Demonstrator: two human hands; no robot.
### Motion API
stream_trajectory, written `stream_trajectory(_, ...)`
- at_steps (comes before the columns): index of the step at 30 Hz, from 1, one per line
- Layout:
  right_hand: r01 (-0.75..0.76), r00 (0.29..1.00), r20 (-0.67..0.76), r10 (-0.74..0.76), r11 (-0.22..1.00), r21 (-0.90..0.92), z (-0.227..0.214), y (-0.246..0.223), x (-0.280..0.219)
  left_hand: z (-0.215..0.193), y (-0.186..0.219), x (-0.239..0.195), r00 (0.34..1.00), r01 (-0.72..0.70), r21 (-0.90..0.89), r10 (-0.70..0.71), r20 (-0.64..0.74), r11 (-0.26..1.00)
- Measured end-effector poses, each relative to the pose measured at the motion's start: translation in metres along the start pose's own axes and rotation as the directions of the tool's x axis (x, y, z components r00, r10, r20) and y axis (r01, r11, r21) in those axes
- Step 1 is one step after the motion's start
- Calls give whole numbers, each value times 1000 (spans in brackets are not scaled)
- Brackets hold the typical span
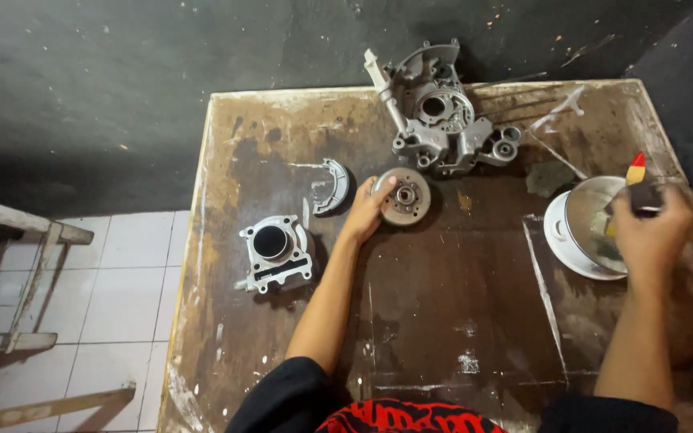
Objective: Cleaning and inspecting various motorcycle engine components on a wooden workbench using a brush and cleaning fluid.
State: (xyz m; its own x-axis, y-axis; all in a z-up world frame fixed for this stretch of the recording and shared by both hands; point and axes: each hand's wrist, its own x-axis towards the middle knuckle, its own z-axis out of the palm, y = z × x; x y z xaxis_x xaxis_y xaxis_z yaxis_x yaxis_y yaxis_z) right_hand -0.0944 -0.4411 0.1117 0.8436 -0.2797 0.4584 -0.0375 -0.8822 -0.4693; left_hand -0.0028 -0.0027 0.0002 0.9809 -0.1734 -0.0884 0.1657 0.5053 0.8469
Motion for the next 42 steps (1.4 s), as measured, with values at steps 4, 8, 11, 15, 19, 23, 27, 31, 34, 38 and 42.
stream_trajectory(4, 30, 998, 46, -36, 991, 131, 1, 28, 7, 1, 3, 2, 1000, 19, -27, -18, 25, 999)
stream_trajectory(8, 194, 978, 57, -198, 978, 74, -1, 36, 5, -13, -21, 13, 999, 1, 14, -1, 33, 1000)
stream_trajectory(11, 116, 988, 86, -131, 981, 157, -2, 22, 5, -3, 4, 5, 1000, 13, 41, -13, 1, 999)
stream_trajectory(15, -70, 927, 367, 83, 996, -50, -10, -4, 2, -11, -15, 11, 1000, -2, 25, 1, 26, 1000)
stream_trajectory(19, -46, 875, 460, 153, 971, -236, 5, 21, 1, -1, 0, 3, 1000, 11, 0, -11, 16, 1000)
stream_trajectory(23, -85, 834, 523, 173, 978, -188, 6, 31, 3, 8, 11, 0, 999, 48, 41, -47, -21, 998)
stream_trajectory(27, 15, 978, 209, -8, 999, -34, -8, -34, -2, -9, -13, 11, 999, 39, 139, -36, -21, 990)
stream_trajectory(31, -1, 995, 99, -27, 962, 274, 21, -105, -8, -2, -4, 5, 999, 37, 39, -37, -8, 999)
stream_trajectory(34, 394, 917, -79, -391, 854, 339, 67, -154, -14, -15, -18, 10, 1000, -2, 64, 2, -8, 998)
stream_trajectory(38, 518, 824, 22, -566, 768, 376, 141, -191, -49, -8, -13, 9, 998, -34, 15, 33, 44, 999)
stream_trajectory(42, 575, 746, 103, -658, 715, 398, 175, -211, -62, 0, 5, 1, 997, 26, -114, -18, 75, 993)
